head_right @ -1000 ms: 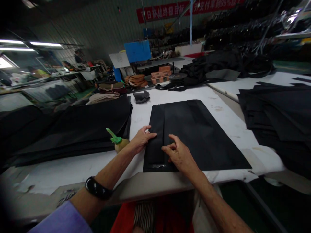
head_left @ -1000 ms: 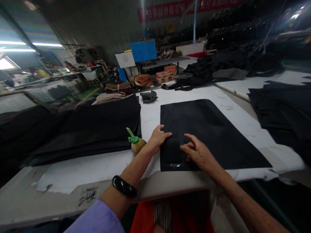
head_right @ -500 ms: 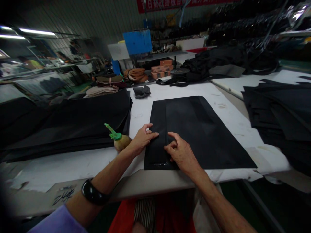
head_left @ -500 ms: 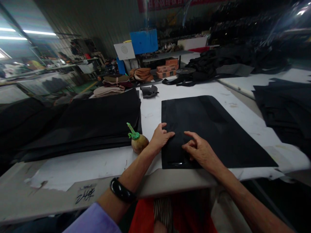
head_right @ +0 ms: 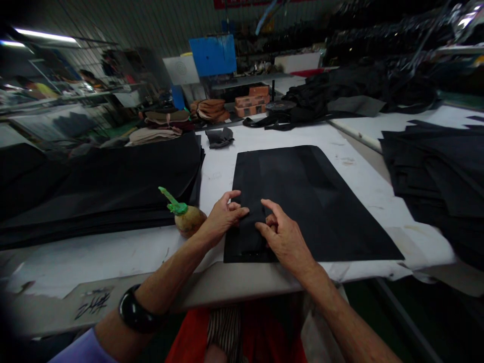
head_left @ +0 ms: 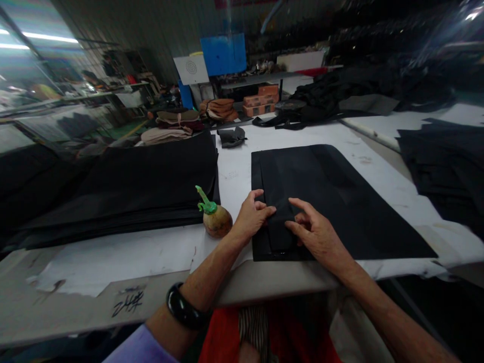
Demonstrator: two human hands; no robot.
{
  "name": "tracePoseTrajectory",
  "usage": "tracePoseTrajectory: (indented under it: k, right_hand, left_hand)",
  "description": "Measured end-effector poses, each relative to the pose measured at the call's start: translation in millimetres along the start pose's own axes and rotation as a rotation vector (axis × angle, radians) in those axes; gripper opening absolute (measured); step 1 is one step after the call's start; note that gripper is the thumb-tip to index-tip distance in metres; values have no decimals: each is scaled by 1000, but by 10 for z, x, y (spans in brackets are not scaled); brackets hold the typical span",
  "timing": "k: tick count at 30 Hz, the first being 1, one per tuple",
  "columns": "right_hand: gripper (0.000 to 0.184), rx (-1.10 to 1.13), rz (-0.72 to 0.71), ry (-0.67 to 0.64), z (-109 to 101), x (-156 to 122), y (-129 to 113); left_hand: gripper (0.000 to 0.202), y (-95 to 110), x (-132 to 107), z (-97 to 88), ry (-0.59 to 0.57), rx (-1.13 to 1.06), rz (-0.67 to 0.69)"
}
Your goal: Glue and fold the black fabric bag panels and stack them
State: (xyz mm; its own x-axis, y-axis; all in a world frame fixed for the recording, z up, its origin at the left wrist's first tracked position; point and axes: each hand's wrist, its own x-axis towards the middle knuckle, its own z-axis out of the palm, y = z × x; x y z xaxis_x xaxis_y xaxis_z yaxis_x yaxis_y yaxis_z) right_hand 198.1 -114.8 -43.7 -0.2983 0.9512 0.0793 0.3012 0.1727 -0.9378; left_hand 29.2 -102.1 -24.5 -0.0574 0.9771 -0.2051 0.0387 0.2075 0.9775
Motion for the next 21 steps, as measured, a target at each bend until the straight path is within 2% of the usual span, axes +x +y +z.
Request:
tracePoseTrajectory:
  k: [5,9,11,15,21]
  right_hand:
    - [20,-129,-30,-131,-49,-43,-16]
    - [20,-98,43,-148,-60,-69,-45]
    - [20,-78,69,-140,-53,-67,-50]
    - [18,-85,65,-155,-36,-55,-48]
    - [18,-135,51,-195,-17,-57,-52]
  left_hand:
    - [59,-131,20,-58,41,154,94]
    - [57,-158,-49,-141,147,316,286]
    - [43,-137,-101,-178,103,402,396]
    - [18,-137,-155,-216,-66,550,548]
    - [28,-280,-111,-254,-181,704,628]
